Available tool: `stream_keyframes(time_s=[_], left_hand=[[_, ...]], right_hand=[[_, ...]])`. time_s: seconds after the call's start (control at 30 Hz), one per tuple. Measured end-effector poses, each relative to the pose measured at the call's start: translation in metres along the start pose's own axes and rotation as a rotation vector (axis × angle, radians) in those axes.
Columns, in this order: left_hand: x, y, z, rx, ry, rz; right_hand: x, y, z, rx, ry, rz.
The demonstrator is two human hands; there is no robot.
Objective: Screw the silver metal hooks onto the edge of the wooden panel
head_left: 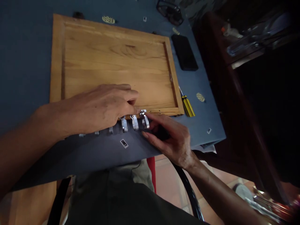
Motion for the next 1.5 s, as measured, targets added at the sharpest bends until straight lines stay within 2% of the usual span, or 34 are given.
stream_keyframes(time_s=[0.1,0.17,0.23,0.33,0.37,0.47,0.6,0.7,0.87,1.0,1.03,1.07,1.17,1.23,1.37,1.5], left_hand=[[0.001,0.001,0.000,-0.016,-0.003,-0.008],[0.002,0.003,-0.001,-0.026,-0.033,-0.038],[0.002,0.004,-0.003,-0.046,-0.053,-0.069],[0.001,0.005,-0.005,-0.081,-0.053,-0.080],[0.000,0.005,-0.004,-0.085,-0.051,-0.081],[-0.002,0.002,-0.002,-0.064,-0.042,-0.083],[-0.002,-0.001,0.000,-0.035,-0.009,-0.049],[-0.002,-0.001,-0.001,-0.035,-0.009,-0.045],[-0.002,0.001,-0.004,-0.063,-0.025,-0.047],[-0.002,0.001,-0.003,-0.079,-0.020,-0.049],[-0.003,0.001,-0.003,-0.078,-0.014,-0.048],[-0.003,0.001,-0.002,-0.079,-0.008,-0.047],[-0.004,0.002,-0.002,-0.087,0.006,-0.048],[-0.004,0.003,-0.003,-0.089,0.017,-0.046],[-0.003,0.004,-0.004,-0.077,0.022,-0.031],[-0.002,0.004,-0.003,-0.061,0.019,-0.031]], right_hand=[[-0.003,-0.001,0.000,0.022,0.032,-0.025],[-0.005,-0.001,-0.004,0.027,0.101,-0.032],[-0.008,0.006,-0.016,-0.033,0.234,-0.019],[-0.013,0.030,-0.044,-0.354,0.464,0.082],[-0.015,0.041,-0.053,-0.498,0.482,0.124],[-0.017,0.073,-0.070,-0.606,0.396,0.177],[-0.018,0.092,-0.071,-0.634,0.337,0.227],[-0.017,0.091,-0.070,-0.545,0.450,0.206],[-0.012,0.077,-0.090,-0.347,0.836,0.107],[-0.002,0.042,-0.099,-0.084,1.192,-0.165],[0.002,0.031,-0.096,0.000,1.224,-0.231],[0.007,0.022,-0.091,0.068,1.227,-0.221],[0.022,-0.003,-0.067,0.149,1.087,-0.169],[0.028,-0.012,-0.050,0.199,0.996,-0.190],[0.031,-0.015,-0.030,0.265,0.861,-0.193],[0.032,-0.013,-0.027,0.249,0.815,-0.155]])
Point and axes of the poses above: each hand's wrist, its own x-axis towards the middle knuckle, its own z-axis out of the palm, y = z × x, the point moved 3 cm from there along x, towards the middle knuckle, and after that the axes turned 1 degree about y, right-handed, at the moved point
